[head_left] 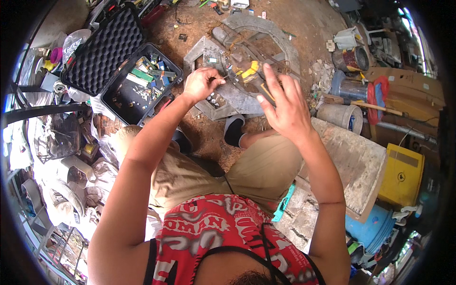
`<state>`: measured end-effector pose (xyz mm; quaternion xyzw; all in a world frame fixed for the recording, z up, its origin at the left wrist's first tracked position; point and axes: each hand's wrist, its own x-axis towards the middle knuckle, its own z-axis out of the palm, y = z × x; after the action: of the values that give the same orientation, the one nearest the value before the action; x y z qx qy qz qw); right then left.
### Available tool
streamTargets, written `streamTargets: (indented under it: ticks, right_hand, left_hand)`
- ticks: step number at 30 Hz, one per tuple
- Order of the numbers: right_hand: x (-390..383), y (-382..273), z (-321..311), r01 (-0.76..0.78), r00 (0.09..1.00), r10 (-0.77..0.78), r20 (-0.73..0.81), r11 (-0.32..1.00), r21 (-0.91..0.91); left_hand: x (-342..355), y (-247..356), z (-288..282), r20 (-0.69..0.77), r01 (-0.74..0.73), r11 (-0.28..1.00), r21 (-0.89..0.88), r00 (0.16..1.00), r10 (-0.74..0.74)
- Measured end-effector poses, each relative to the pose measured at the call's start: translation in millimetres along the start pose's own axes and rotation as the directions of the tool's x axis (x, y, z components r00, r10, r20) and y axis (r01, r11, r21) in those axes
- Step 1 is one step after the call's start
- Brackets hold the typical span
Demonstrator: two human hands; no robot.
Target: The person uses a screwdriver and pliers to dismantle a circuit board, removing small electronic components and screws.
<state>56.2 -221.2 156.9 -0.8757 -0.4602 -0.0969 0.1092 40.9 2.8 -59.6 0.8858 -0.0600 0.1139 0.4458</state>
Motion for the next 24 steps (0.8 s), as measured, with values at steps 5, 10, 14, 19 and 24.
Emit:
streamTargets:
  ticks: [5,10,14,19,24]
  right_hand:
    - [-4.7,-4.4,3.2,-0.120,0.991,0.122,-0.052,0.992,0.032]
    - [-17.1,-2.8,17.3,-0.216,0.960,0.244,-0.134,0.956,0.197]
    - [-44.3,7.6,77.8,-0.574,0.818,0.571,0.064,0.805,0.148]
    - [-53.5,7.2,162.2,-0.521,0.845,0.506,0.174,0.852,0.055]
    - [-64.7,13.9,177.3,-0.531,0.835,0.520,0.183,0.847,0.015]
  left_hand:
    - [1.8,-1.5,2.5,0.040,0.027,1.000,0.006,0.999,-0.027]
    - [-2.1,5.4,-2.5,-0.013,-0.014,1.000,0.002,1.000,0.014]
    - [0.6,1.8,0.1,-0.056,-0.120,0.992,0.044,0.991,0.122]
    - [7.1,21.8,-25.9,-0.121,-0.174,0.975,0.135,0.974,0.191]
    - [5.5,26.3,-36.3,-0.135,-0.152,0.978,0.146,0.976,0.172]
